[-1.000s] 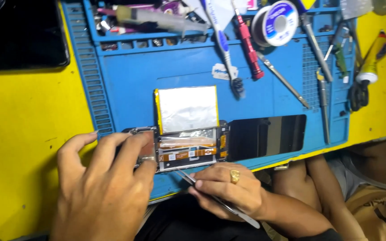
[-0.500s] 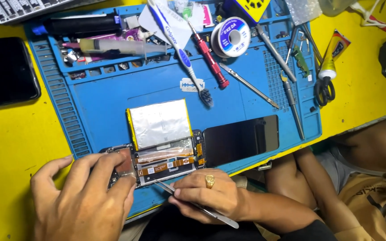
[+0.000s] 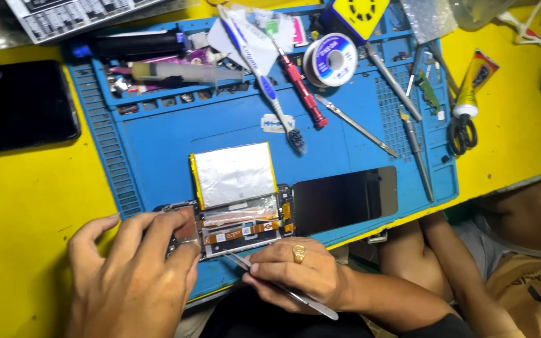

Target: Assembling internal components of a mobile phone, including connecting ribbon cables and installing the battery.

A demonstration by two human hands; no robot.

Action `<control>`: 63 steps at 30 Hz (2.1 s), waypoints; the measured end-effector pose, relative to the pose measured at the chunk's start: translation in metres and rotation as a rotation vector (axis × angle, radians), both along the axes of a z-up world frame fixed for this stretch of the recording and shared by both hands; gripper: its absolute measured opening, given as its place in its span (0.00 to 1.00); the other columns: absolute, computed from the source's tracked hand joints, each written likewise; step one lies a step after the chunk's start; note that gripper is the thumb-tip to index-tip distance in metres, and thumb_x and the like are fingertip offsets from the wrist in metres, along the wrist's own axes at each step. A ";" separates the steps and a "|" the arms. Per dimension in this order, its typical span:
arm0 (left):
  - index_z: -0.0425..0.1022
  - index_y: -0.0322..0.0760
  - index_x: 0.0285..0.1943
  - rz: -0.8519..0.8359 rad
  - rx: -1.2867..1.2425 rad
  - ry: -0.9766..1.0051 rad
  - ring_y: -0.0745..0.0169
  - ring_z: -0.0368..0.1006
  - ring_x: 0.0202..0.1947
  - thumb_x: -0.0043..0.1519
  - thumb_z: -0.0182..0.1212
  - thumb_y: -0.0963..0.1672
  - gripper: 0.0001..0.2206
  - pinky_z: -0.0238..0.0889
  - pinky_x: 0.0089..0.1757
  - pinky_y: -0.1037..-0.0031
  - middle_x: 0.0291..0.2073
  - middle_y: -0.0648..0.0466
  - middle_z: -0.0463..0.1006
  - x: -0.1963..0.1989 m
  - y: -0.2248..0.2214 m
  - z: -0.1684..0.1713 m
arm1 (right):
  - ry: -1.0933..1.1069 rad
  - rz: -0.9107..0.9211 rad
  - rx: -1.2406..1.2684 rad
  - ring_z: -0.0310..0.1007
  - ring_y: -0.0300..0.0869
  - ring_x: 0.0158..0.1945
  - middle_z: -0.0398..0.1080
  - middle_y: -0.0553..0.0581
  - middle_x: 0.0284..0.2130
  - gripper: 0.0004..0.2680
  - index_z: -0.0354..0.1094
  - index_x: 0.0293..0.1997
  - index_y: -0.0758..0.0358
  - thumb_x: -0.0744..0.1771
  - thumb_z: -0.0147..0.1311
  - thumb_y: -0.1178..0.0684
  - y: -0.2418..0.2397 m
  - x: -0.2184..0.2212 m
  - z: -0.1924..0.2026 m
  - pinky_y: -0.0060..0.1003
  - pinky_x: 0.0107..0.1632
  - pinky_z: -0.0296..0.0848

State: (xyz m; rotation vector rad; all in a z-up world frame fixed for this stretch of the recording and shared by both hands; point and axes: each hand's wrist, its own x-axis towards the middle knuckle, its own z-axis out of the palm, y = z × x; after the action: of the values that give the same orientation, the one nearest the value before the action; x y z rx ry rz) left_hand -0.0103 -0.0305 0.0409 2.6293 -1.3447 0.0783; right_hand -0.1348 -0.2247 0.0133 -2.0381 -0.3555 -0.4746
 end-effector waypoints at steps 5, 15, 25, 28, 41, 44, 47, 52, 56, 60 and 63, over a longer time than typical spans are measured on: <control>0.79 0.52 0.27 -0.003 0.027 0.086 0.60 0.73 0.47 0.51 0.62 0.46 0.02 0.55 0.53 0.50 0.47 0.65 0.79 -0.002 0.000 0.010 | -0.004 0.007 -0.004 0.81 0.47 0.31 0.76 0.66 0.32 0.06 0.68 0.41 0.72 0.66 0.62 0.64 0.002 -0.002 0.000 0.38 0.35 0.84; 0.81 0.48 0.27 -0.062 0.097 0.138 0.54 0.70 0.46 0.52 0.57 0.42 0.06 0.55 0.52 0.48 0.47 0.58 0.77 0.001 -0.001 0.025 | 0.002 0.027 -0.014 0.82 0.48 0.31 0.76 0.66 0.33 0.07 0.67 0.42 0.73 0.65 0.61 0.63 0.003 -0.002 0.001 0.36 0.38 0.86; 0.81 0.47 0.26 -0.055 0.102 0.116 0.51 0.69 0.45 0.51 0.58 0.41 0.07 0.55 0.53 0.50 0.46 0.55 0.76 0.001 0.001 0.032 | -0.006 -0.010 -0.061 0.84 0.46 0.33 0.77 0.63 0.30 0.07 0.68 0.40 0.71 0.63 0.63 0.62 0.010 -0.005 -0.003 0.33 0.39 0.85; 0.81 0.48 0.26 -0.062 0.085 0.098 0.51 0.69 0.42 0.54 0.57 0.42 0.07 0.56 0.52 0.51 0.46 0.55 0.76 0.000 0.001 0.031 | 0.003 -0.041 -0.102 0.83 0.44 0.32 0.77 0.62 0.30 0.07 0.69 0.38 0.69 0.63 0.64 0.61 0.011 -0.007 -0.004 0.31 0.38 0.84; 0.83 0.48 0.27 -0.042 0.059 0.054 0.53 0.70 0.45 0.53 0.61 0.42 0.06 0.57 0.53 0.51 0.47 0.57 0.79 -0.001 0.002 0.025 | 0.022 -0.071 -0.139 0.82 0.42 0.31 0.77 0.60 0.29 0.07 0.69 0.38 0.68 0.62 0.65 0.61 0.012 -0.011 -0.006 0.30 0.38 0.83; 0.82 0.47 0.26 -0.037 0.049 0.058 0.53 0.70 0.44 0.53 0.60 0.42 0.06 0.58 0.53 0.51 0.46 0.57 0.78 -0.001 0.002 0.026 | 0.033 -0.093 -0.136 0.82 0.42 0.31 0.76 0.60 0.29 0.07 0.69 0.37 0.67 0.62 0.65 0.61 0.014 -0.013 -0.006 0.29 0.38 0.83; 0.82 0.47 0.26 -0.029 0.023 0.055 0.52 0.70 0.44 0.53 0.60 0.42 0.06 0.58 0.52 0.52 0.45 0.55 0.78 -0.001 0.004 0.028 | 0.050 -0.111 -0.136 0.81 0.41 0.31 0.76 0.59 0.29 0.07 0.69 0.37 0.67 0.62 0.65 0.61 0.016 -0.015 -0.008 0.29 0.38 0.82; 0.81 0.45 0.28 -0.021 -0.033 0.083 0.52 0.70 0.46 0.53 0.60 0.42 0.05 0.58 0.51 0.52 0.46 0.55 0.77 -0.001 0.008 0.025 | 0.078 -0.101 -0.120 0.81 0.41 0.31 0.76 0.59 0.29 0.07 0.69 0.38 0.67 0.62 0.65 0.62 0.018 -0.015 -0.010 0.28 0.38 0.82; 0.82 0.44 0.28 0.000 -0.076 0.119 0.52 0.70 0.47 0.54 0.60 0.42 0.06 0.58 0.52 0.50 0.47 0.54 0.78 -0.002 0.011 0.021 | 0.076 -0.129 -0.129 0.81 0.41 0.30 0.77 0.60 0.29 0.07 0.70 0.36 0.67 0.61 0.65 0.62 0.023 -0.013 -0.010 0.30 0.39 0.82; 0.80 0.45 0.24 0.032 -0.114 0.106 0.52 0.69 0.46 0.54 0.60 0.41 0.07 0.59 0.52 0.49 0.44 0.55 0.78 -0.003 0.011 0.017 | 0.098 -0.139 -0.101 0.83 0.42 0.32 0.78 0.63 0.30 0.07 0.70 0.36 0.69 0.60 0.66 0.64 0.030 -0.010 -0.004 0.33 0.42 0.84; 0.81 0.43 0.24 0.036 -0.103 0.106 0.52 0.69 0.46 0.54 0.60 0.40 0.07 0.60 0.52 0.50 0.43 0.55 0.78 -0.003 0.012 0.016 | 0.115 -0.104 -0.145 0.84 0.41 0.33 0.79 0.62 0.33 0.08 0.72 0.37 0.68 0.61 0.67 0.63 0.031 -0.009 0.000 0.33 0.44 0.85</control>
State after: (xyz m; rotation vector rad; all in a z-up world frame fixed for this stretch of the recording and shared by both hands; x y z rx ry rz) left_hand -0.0131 -0.0186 0.0572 2.5341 -1.2256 0.0126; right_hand -0.1438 -0.1939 0.0130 -2.2221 -0.2198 -0.4028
